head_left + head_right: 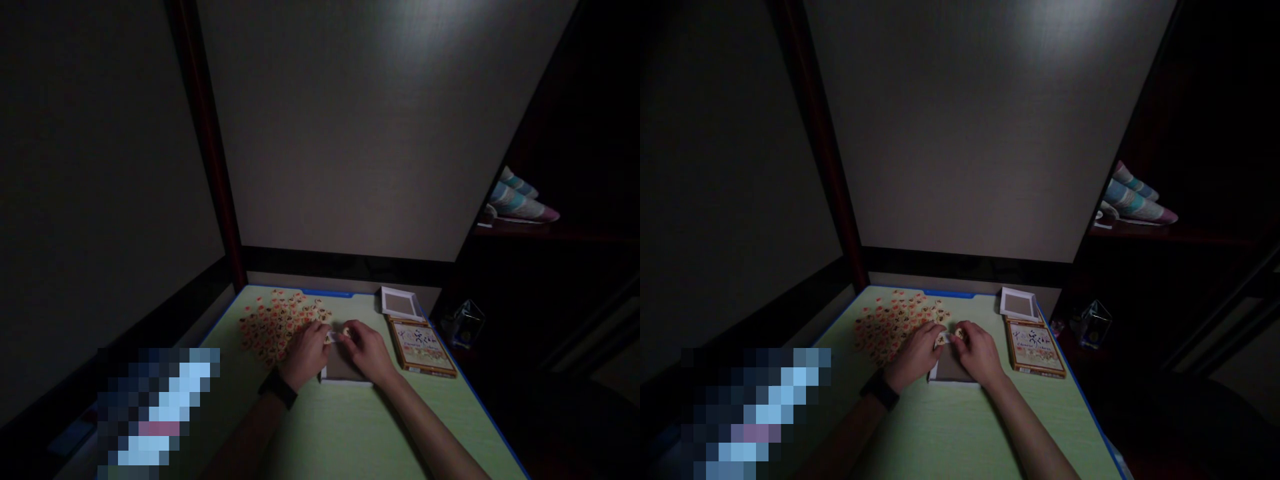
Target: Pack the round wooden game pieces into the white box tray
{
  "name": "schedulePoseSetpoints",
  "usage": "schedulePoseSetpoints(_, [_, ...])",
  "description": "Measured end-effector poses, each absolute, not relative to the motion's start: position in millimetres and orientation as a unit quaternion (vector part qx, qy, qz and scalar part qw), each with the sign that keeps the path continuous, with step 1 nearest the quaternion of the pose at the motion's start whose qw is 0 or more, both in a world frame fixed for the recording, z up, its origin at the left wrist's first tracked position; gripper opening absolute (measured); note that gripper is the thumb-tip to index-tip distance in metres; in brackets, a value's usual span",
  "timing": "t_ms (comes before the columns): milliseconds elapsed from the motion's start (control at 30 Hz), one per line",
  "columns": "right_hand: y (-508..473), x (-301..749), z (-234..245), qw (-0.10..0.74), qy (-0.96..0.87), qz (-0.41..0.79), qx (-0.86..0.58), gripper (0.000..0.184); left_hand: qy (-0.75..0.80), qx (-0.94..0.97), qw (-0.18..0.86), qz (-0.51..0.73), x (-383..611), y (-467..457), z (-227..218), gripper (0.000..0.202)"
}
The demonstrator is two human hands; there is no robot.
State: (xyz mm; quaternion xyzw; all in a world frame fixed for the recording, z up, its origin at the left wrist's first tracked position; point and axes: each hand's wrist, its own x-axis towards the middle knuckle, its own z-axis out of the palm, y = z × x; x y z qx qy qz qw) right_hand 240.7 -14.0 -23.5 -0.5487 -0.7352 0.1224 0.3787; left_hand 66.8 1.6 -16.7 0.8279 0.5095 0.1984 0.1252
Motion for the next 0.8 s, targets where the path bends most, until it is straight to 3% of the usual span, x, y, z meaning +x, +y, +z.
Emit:
schedulePoseSetpoints(267, [-15.9, 241.8, -14.1, 0.370, -0.743, 0.162, -0.533, 0.027, 0.497, 0.832, 0.130, 0.209, 65.3, 3.3, -23.2, 0.023])
schedulePoseSetpoints(400, [-6.6, 249.5, -19.9, 0.415, -0.716, 0.255, -0.500, 0.028, 0.485, 0.834, 0.136, 0.225, 63.3, 3.8, -25.5, 0.020])
schedulePoseSetpoints(500, [-4.1, 251.6, -21.2, 0.402, -0.713, 0.291, -0.496, 0.029, 0.484, 0.833, 0.139, 0.229, 62.2, 2.2, -25.1, 0.017])
schedulePoseSetpoints(800, [-20.8, 239.4, -8.1, 0.294, -0.786, 0.149, -0.524, 0.015, 0.483, 0.837, 0.123, 0.226, 61.0, 1.5, -29.5, 0.012])
